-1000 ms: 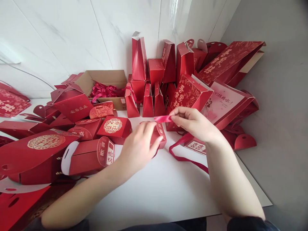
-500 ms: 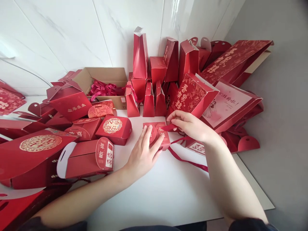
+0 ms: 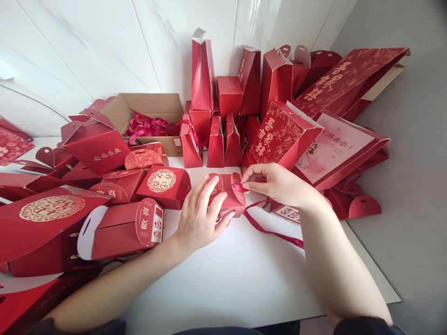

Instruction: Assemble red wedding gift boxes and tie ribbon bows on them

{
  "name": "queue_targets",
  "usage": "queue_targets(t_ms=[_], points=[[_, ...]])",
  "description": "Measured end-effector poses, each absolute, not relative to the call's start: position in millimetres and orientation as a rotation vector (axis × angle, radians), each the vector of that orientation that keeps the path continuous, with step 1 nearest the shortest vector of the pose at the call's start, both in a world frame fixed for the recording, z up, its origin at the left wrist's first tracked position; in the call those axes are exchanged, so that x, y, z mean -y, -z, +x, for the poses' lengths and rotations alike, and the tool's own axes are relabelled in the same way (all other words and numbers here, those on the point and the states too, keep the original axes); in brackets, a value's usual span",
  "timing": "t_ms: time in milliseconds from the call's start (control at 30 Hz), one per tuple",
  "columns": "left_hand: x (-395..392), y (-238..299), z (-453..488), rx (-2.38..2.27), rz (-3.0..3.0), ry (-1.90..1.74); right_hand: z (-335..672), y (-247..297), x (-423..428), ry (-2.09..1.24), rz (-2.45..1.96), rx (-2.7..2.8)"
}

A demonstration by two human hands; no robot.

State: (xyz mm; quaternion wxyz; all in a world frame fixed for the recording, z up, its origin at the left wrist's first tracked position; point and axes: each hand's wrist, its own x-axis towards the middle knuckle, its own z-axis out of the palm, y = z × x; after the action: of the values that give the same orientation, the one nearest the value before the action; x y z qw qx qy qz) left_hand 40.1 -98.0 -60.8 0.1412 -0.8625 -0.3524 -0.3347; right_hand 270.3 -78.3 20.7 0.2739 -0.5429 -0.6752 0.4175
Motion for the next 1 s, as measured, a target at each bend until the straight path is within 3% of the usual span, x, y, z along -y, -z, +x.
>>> queue_targets(t_ms=[567,1000], points=[[102.3,61.7,41.5,1.076,-2.567,0.878,276.5,-27.8,82.6,-1.068,-1.517,1.845],[99.4,53.3,40.1,1.158,-2.58,1.114,276.1,-25.9,82.5,-1.096,-1.529,1.83]])
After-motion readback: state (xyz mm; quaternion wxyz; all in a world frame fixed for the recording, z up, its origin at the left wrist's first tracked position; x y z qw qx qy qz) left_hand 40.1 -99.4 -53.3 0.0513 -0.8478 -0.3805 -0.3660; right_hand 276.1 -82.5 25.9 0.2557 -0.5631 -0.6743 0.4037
